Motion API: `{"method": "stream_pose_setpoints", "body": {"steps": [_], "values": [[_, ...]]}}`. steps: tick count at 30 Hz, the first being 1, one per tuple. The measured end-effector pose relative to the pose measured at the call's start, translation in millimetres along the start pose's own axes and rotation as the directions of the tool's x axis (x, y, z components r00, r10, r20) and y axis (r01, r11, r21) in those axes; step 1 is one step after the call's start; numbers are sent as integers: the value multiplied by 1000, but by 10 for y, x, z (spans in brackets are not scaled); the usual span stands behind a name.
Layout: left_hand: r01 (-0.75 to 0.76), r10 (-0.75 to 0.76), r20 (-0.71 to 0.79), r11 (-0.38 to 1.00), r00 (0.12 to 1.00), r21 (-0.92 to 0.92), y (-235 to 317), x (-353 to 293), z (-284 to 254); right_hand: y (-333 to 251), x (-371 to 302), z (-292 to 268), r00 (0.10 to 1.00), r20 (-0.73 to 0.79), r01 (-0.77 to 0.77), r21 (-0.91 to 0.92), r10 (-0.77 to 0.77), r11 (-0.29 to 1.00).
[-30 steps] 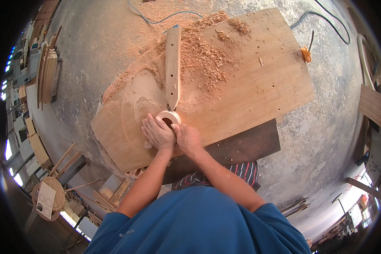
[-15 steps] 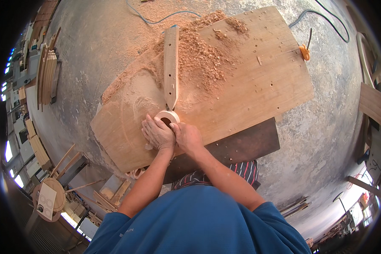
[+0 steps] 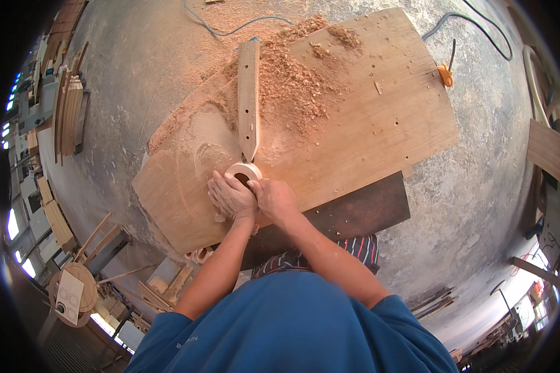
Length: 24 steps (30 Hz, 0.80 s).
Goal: The person sands a curved wooden component by hand using a sanding block, then places it on a wooden pallet and picks up another piece to repeat the process.
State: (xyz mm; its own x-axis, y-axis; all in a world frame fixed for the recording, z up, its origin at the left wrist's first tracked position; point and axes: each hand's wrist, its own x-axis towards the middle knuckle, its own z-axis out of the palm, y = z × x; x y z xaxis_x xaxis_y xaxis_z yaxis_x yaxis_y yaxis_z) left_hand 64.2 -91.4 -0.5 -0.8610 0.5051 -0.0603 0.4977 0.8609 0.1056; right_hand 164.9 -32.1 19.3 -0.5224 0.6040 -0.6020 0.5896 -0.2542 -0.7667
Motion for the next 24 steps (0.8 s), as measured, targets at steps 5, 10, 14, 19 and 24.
{"method": "stream_pose_setpoints", "body": {"steps": [5, 10, 14, 19, 24], "values": [[44, -44, 14, 999, 999, -4, 22, -11, -11, -36, 21, -42, 999, 35, -18, -35, 20, 999], [83, -83, 12, 997, 996, -4, 72, -17, -19, -19, 8, -13, 1000, -24, 18, -56, -19, 998], [85, -85, -35, 996, 996, -8, 102, -36, -12, 68, 16, 60, 992, -92, 81, -70, -87, 994], [77, -77, -30, 997, 997, -5, 105, -34, -28, 33, 2, 47, 992, -104, 52, -119, -65, 992], [-196, 197, -14, 980, 980, 4, -140, 62, -6, -48, -34, 3, 993, -96, 60, -127, -73, 990]]}}
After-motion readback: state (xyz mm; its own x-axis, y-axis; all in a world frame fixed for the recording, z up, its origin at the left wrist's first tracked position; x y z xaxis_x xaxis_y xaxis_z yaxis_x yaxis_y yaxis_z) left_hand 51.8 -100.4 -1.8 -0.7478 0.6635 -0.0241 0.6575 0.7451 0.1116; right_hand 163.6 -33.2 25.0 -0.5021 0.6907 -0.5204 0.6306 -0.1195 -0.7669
